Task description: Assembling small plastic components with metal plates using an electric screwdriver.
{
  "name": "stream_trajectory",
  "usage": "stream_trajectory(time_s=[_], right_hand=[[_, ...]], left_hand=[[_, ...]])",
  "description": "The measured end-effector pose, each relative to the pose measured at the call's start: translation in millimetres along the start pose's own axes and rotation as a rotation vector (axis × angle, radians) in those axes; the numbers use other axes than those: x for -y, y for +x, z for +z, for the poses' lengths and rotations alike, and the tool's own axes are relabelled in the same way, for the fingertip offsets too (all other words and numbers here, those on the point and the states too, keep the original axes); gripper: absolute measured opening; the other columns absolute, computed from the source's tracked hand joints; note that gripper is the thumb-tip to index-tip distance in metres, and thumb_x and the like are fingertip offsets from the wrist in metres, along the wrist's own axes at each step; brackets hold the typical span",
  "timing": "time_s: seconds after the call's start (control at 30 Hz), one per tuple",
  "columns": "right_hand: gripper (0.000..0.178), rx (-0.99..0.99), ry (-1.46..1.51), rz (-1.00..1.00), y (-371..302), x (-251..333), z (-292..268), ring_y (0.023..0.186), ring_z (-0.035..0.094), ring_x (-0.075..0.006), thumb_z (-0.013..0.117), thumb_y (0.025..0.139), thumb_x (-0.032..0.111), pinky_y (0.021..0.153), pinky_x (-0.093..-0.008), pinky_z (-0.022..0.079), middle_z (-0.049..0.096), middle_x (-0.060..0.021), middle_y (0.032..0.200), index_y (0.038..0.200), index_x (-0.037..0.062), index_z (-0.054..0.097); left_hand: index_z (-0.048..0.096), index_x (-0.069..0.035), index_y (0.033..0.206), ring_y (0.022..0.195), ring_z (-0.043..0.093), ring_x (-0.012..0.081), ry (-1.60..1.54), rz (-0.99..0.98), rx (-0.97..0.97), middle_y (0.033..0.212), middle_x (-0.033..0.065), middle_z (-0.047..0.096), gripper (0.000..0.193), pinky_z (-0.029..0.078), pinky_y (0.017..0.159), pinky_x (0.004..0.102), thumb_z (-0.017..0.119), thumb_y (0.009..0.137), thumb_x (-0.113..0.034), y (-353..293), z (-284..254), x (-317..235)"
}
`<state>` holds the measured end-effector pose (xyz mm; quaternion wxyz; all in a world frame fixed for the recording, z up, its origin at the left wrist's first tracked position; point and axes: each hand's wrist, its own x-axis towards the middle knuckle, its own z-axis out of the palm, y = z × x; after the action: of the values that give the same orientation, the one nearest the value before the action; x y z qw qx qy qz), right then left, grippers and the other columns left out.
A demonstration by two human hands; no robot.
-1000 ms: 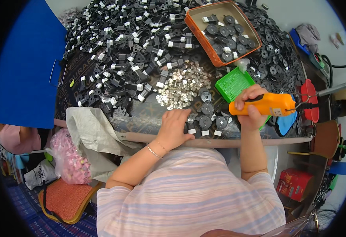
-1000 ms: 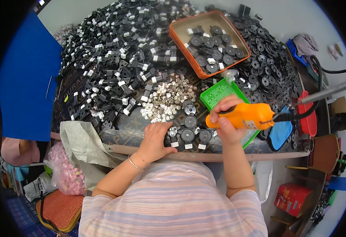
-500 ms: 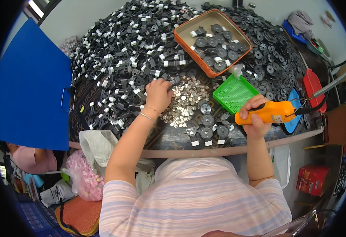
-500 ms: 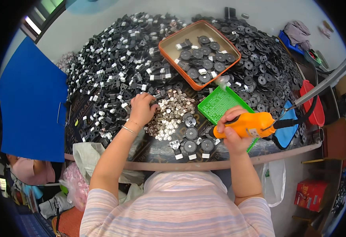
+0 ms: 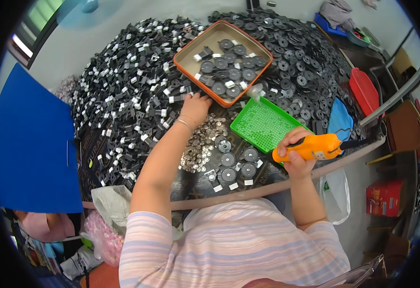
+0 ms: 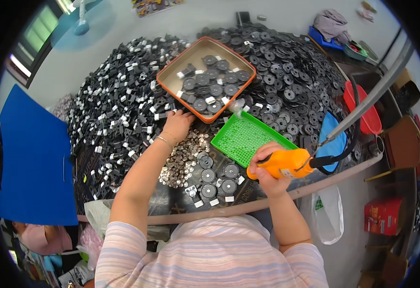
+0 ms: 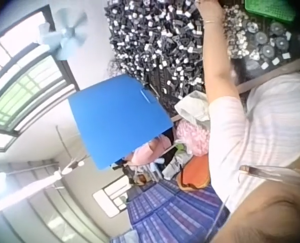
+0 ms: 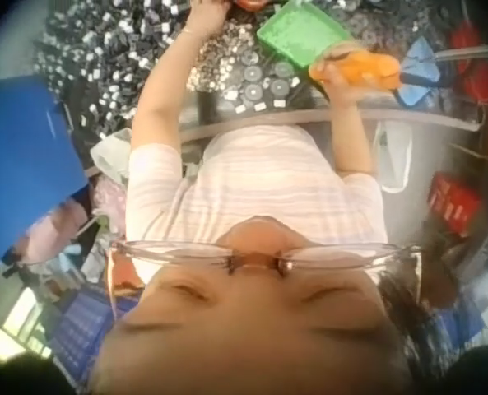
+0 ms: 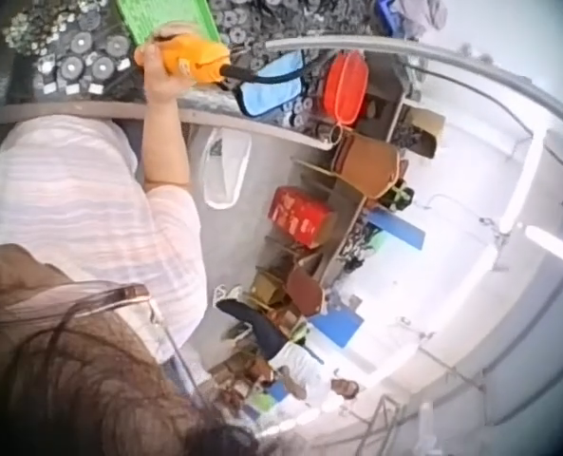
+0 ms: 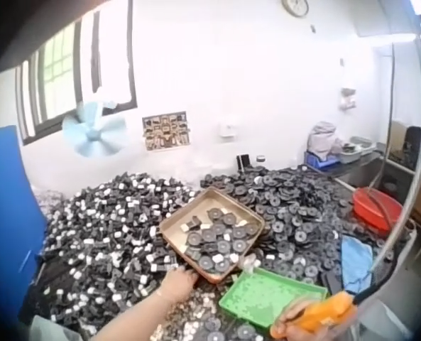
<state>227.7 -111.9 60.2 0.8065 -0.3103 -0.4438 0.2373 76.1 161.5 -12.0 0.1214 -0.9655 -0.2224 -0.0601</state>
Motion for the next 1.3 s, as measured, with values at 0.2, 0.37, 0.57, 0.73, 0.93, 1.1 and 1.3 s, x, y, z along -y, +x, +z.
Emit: stream_trajectory(time_s=[0.2,0.37,0.57,0.73,0.93,1.1,1.3], right_hand=[[0.023,0.010,0.006,0.043,2,-3,-4,0.065,0.057,-0.0172,0.060,0.071,-0.008,0.059,-0.0270,0.050,0.050,-0.0131,0.088,0.092,-0.0031,0.052],[0.024,0.042,0.046,0.018,4,-5,4,0.065,0.057,-0.0174,0.059,0.071,-0.009,0.059,-0.0276,0.050,0.050,-0.0131,0.088,0.093,-0.0026,0.051],[0.022,0.076,0.064,-0.005,7,-7,8,0.063,0.057,-0.0177,0.063,0.076,0.001,0.056,-0.0270,0.049,0.051,-0.0131,0.087,0.094,-0.0021,0.051],[0.024,0.101,0.112,0.015,3,-10,21,0.064,0.056,-0.0181,0.065,0.078,0.007,0.058,-0.0279,0.049,0.052,-0.0131,0.087,0.095,-0.0017,0.052],[0.026,0.158,0.153,0.057,4,-18,43,0.064,0.056,-0.0180,0.066,0.076,0.006,0.058,-0.0286,0.048,0.052,-0.0134,0.089,0.096,-0.0010,0.052],[0.029,0.175,0.156,0.144,4,-21,59,0.063,0.052,-0.0182,0.068,0.078,0.015,0.060,-0.0308,0.046,0.048,-0.0107,0.088,0.095,0.0014,0.049],[0.025,0.217,0.220,0.112,-4,-28,68,0.065,0.056,-0.0187,0.064,0.076,0.004,0.060,-0.0296,0.048,0.052,-0.0138,0.090,0.097,-0.0020,0.051]], left_hand=[[0.063,-0.015,0.097,0.095,0.054,0.0209,-0.011,0.013,0.045,0.093,0.0007,0.061,0.021,0.036,0.086,0.0423,0.055,0.078,-0.013,-6,3,9],[0.061,-0.015,0.099,0.100,0.052,0.0254,-0.133,-0.050,0.046,0.094,0.0044,0.059,0.032,0.034,0.093,0.0444,0.064,0.068,-0.007,-17,-18,5],[0.064,-0.011,0.070,0.086,0.056,0.0250,-0.483,-0.136,-0.010,0.080,0.0055,0.061,0.005,0.044,0.074,0.0388,0.064,0.070,-0.007,-58,-60,1],[0.056,-0.007,0.063,0.074,0.052,0.0261,-0.351,-0.109,-0.183,0.071,0.0081,0.051,0.006,0.046,0.067,0.0379,0.061,0.067,-0.007,-149,-88,-52],[0.062,-0.005,0.103,0.097,0.052,0.0309,-0.762,-0.427,-0.026,0.097,0.0117,0.055,0.045,0.046,0.083,0.0376,0.078,0.061,-0.013,-203,-85,-80],[0.061,-0.004,0.104,0.097,0.052,0.0319,-0.890,-0.490,0.010,0.100,0.0116,0.055,0.050,0.044,0.085,0.0379,0.080,0.059,-0.014,-210,-77,-68],[0.061,-0.004,0.098,0.097,0.052,0.0318,-0.834,-0.478,0.057,0.098,0.0122,0.055,0.042,0.044,0.084,0.0378,0.078,0.060,-0.012,-212,-74,-77]])
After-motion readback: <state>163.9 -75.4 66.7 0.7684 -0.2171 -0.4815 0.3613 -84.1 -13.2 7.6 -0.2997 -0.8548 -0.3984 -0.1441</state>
